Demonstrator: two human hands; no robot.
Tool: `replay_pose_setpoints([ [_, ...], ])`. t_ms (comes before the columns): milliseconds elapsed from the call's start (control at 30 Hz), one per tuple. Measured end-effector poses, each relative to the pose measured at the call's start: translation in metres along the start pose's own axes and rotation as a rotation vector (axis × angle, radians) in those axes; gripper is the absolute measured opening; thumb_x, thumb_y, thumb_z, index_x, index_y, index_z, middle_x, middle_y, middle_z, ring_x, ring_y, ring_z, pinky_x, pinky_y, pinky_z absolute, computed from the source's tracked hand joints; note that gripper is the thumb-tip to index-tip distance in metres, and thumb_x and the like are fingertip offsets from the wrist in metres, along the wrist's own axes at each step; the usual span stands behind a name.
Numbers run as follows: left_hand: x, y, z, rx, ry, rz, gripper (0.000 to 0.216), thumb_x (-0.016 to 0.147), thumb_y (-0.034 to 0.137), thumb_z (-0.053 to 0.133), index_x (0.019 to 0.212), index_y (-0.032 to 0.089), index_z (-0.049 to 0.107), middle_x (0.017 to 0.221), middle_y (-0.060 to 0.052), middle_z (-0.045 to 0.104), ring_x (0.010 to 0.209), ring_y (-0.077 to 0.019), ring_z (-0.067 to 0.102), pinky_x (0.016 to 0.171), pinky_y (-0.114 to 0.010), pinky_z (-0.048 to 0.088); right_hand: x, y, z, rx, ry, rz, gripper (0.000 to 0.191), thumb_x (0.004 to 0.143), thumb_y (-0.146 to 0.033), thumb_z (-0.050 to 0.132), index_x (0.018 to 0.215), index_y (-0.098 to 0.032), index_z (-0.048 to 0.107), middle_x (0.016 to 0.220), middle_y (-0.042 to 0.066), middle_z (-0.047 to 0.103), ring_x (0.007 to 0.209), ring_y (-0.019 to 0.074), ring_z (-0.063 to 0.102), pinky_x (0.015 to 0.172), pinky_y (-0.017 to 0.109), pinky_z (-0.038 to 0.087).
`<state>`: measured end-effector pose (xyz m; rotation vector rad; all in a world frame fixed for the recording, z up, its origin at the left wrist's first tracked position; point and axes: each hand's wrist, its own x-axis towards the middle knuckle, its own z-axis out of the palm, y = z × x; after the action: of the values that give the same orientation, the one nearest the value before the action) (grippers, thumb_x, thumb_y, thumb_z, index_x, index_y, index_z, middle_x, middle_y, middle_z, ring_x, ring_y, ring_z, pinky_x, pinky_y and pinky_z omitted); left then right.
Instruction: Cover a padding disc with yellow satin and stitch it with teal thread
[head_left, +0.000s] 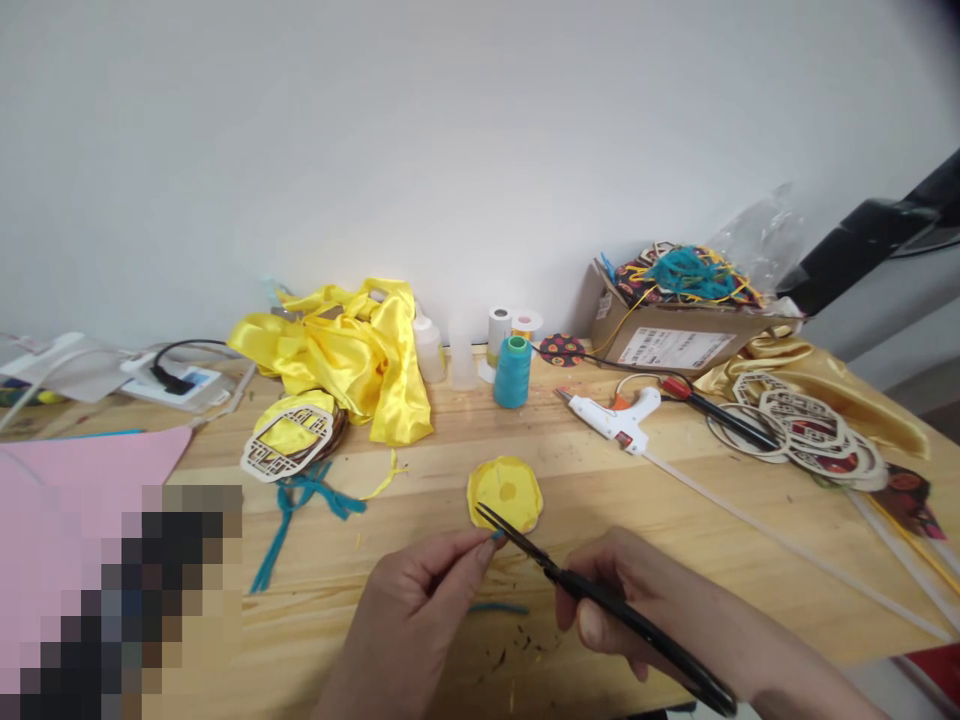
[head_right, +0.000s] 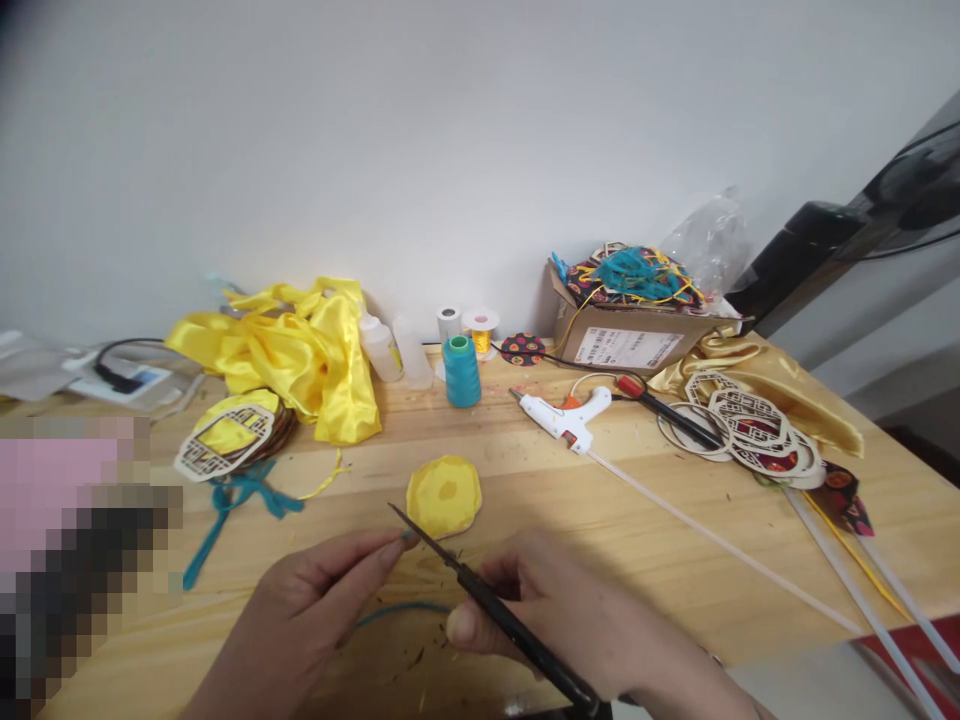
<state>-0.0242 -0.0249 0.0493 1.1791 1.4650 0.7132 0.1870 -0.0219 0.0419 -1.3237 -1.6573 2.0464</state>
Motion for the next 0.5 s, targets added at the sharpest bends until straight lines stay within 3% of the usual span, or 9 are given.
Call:
replay_pose_setpoints([
  [167, 0.001, -0.003, 0.000, 0.017, -0.035, -0.003, 0.022, 0.081, 0.034, 0.058, 0.093, 0.030, 0.076, 0.082, 0.002, 0.076, 0.081, -0.0215, 0.065, 0.072, -0.025, 0.047, 0.003, -0.003, 0.000, 0.025, -0.012, -0.002, 0.032, 0.075, -0.046, 0.062, 0.073, -0.015, 0.058, 0.057, -0.006, 0.034, 0.051, 0.0060, 0.028, 0.043, 0.019, 0.018],
  [400, 0.001, -0.004, -0.002, -0.059, -0.002, -0.041, 0.018, 0.078, 0.034, 0.062, 0.086, 0.027, 0.077, 0.075, 0.002, 0.073, 0.080, -0.0196, 0.063, 0.073, -0.024, 0.046, -0.008, -0.004, 0.003, -0.140, 0.095, -0.011, 0.018, 0.074, -0.028, 0.062, 0.062, -0.015, 0.060, 0.055, -0.006, 0.045, 0.054, 0.0068, 0.036, 0.047, 0.019, 0.023],
  [500, 0.003, -0.005, -0.004, -0.195, 0.073, -0.113, 0.021, 0.074, 0.039, 0.066, 0.085, 0.024, 0.077, 0.053, 0.004, 0.060, 0.058, -0.0130, 0.054, 0.056, -0.020, 0.042, -0.024, 0.002, -0.002, -0.372, 0.216, 0.060, 0.014, 0.073, -0.028, 0.061, 0.063, -0.017, 0.059, 0.057, -0.005, 0.055, 0.052, 0.0082, 0.043, 0.046, 0.019, 0.027],
])
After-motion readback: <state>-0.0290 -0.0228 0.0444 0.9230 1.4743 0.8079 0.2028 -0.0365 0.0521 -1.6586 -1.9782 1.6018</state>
